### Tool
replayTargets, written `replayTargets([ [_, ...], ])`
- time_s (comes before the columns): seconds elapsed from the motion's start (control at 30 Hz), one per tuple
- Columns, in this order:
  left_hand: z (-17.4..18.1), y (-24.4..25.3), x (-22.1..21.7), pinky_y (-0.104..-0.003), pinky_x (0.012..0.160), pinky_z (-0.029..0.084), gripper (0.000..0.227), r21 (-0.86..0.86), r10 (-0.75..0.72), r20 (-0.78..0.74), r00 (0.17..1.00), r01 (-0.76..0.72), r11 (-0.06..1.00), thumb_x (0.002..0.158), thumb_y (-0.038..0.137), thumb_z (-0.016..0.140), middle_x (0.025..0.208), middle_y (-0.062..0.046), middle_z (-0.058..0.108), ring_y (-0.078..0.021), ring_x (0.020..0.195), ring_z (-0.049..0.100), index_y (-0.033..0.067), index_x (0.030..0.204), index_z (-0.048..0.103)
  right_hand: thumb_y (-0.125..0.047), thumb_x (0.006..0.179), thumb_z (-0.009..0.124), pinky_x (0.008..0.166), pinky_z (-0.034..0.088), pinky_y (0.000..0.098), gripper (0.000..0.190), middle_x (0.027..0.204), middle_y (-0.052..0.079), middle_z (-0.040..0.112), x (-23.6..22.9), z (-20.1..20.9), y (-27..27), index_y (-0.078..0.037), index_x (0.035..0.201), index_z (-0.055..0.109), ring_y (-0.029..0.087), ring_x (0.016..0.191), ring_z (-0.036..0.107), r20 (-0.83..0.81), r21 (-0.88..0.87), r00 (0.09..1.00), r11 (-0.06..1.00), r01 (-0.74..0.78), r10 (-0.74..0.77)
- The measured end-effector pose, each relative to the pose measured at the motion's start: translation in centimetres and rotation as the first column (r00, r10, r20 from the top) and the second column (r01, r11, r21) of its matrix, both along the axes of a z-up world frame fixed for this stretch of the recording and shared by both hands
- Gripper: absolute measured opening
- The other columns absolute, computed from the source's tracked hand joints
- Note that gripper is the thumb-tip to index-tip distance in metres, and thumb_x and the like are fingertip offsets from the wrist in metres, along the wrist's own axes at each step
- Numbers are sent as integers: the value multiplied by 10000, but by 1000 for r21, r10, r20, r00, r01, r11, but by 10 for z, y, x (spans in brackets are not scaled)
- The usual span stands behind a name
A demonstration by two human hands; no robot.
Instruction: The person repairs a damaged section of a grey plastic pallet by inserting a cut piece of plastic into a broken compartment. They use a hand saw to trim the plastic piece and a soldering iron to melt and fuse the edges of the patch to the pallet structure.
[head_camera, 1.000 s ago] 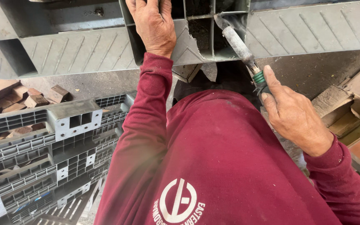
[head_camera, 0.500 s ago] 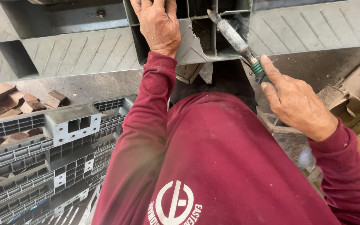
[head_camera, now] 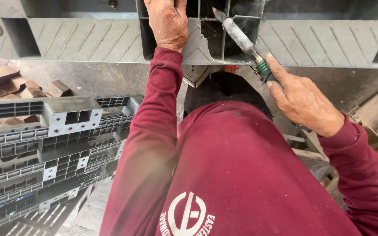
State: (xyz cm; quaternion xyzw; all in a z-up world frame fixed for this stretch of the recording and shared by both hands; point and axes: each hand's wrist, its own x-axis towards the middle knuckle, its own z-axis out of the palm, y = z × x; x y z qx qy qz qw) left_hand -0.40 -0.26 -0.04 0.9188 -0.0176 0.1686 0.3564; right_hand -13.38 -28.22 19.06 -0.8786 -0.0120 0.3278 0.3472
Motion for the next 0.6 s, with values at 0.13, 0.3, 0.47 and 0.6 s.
replayTargets([
  [0.13, -3, 1, 0, -442, 904, 518, 174, 26, 8, -16, 1000, -7, 1000, 963, 240, 754, 989, -89, 679, -349, 1061, 588, 78, 983, 692, -137, 999, 530, 737, 528, 474, 594, 932, 292, 681, -3, -6, -4, -10, 1566, 404, 418, 776, 693, 69, 129, 997, 991, 21, -30],
  [0.3, -17, 3, -1, -434, 859, 524, 178, 52, 48, -42, 998, -46, 998, 939, 226, 760, 952, -101, 665, -344, 1010, 599, 66, 940, 683, -130, 999, 532, 795, 542, 450, 588, 1011, 288, 695, -10, -12, 0, 10, 1555, 402, 412, 861, 717, 75, 265, 996, 964, 31, -53],
  [0.47, -29, 3, 2, -417, 859, 541, 209, 98, 103, -171, 980, -87, 991, 975, 236, 746, 943, -107, 657, -318, 998, 620, 50, 925, 665, -109, 1008, 565, 797, 516, 497, 599, 1019, 279, 674, -18, -25, 5, 14, 1566, 387, 449, 889, 661, 191, 238, 980, 971, 0, -46],
  [0.6, -14, -1, 2, -435, 910, 514, 211, 91, 33, 0, 999, -33, 995, 959, 254, 756, 977, -96, 682, -352, 1062, 588, 58, 993, 687, -119, 982, 594, 731, 504, 519, 632, 901, 261, 636, -28, -23, 2, -22, 1574, 395, 439, 778, 626, 196, 87, 981, 996, -5, -12],
])
